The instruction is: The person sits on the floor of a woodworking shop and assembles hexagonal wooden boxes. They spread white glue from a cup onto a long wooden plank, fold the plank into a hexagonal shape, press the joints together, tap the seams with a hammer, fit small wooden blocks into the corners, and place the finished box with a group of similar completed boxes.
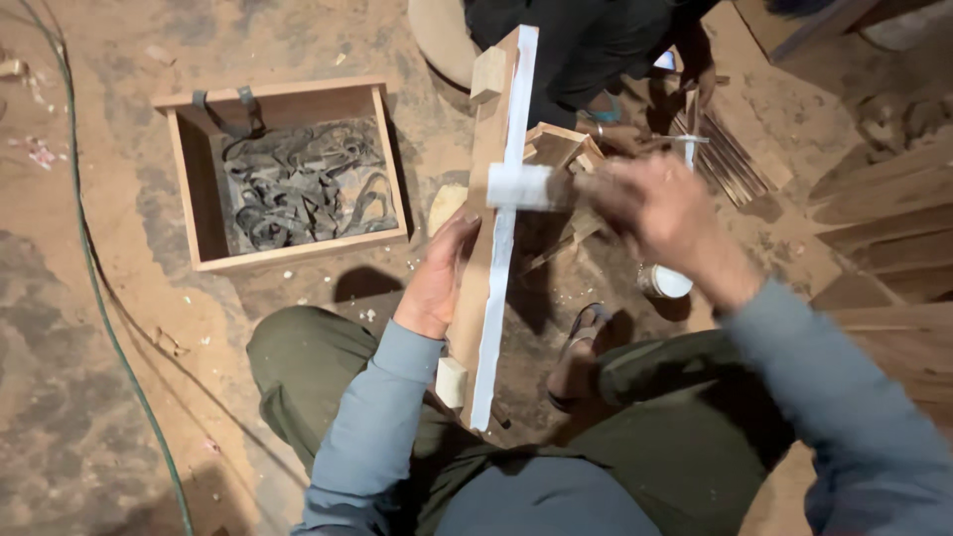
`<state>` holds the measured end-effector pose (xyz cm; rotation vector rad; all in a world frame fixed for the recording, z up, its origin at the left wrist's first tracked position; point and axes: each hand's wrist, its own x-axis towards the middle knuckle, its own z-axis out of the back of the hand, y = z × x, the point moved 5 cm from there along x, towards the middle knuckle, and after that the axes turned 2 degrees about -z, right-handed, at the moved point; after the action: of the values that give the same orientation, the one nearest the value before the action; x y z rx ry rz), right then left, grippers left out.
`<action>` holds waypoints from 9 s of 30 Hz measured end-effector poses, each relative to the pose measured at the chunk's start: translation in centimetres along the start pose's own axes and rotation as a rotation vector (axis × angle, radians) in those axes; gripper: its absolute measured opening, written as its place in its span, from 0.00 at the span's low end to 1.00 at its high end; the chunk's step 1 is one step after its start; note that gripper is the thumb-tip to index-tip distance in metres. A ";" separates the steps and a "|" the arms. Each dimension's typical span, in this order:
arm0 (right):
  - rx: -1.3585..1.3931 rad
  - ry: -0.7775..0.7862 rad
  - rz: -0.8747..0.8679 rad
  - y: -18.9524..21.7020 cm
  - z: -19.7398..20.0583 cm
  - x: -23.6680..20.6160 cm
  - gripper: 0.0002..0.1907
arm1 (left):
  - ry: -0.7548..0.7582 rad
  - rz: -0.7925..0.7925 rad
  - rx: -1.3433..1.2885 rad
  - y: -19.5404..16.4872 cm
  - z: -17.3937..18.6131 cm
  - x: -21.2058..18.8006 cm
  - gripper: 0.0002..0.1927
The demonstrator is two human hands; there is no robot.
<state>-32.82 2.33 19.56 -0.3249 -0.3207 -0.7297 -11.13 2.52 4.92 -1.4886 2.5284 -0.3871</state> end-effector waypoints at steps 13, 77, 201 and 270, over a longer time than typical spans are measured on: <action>-0.101 -0.110 0.013 -2.9 3.0 3.5 0.20 | 0.013 0.012 0.068 -0.4 -1.4 -0.3 0.23; 0.595 0.229 0.041 12.7 4.2 -7.0 0.35 | -0.167 -0.216 0.048 -4.1 2.5 0.3 0.13; 0.408 0.324 -0.241 -6.3 -11.5 -10.2 0.24 | 0.340 -0.251 2.282 7.2 -1.2 7.2 0.22; 0.407 0.289 -0.278 -8.2 -15.8 -12.8 0.08 | 0.505 -0.028 2.327 9.7 -1.3 7.2 0.19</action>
<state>-44.79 -2.03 1.74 0.2149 -0.2337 -0.9498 -22.99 0.86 3.00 -0.2288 0.5523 -2.4185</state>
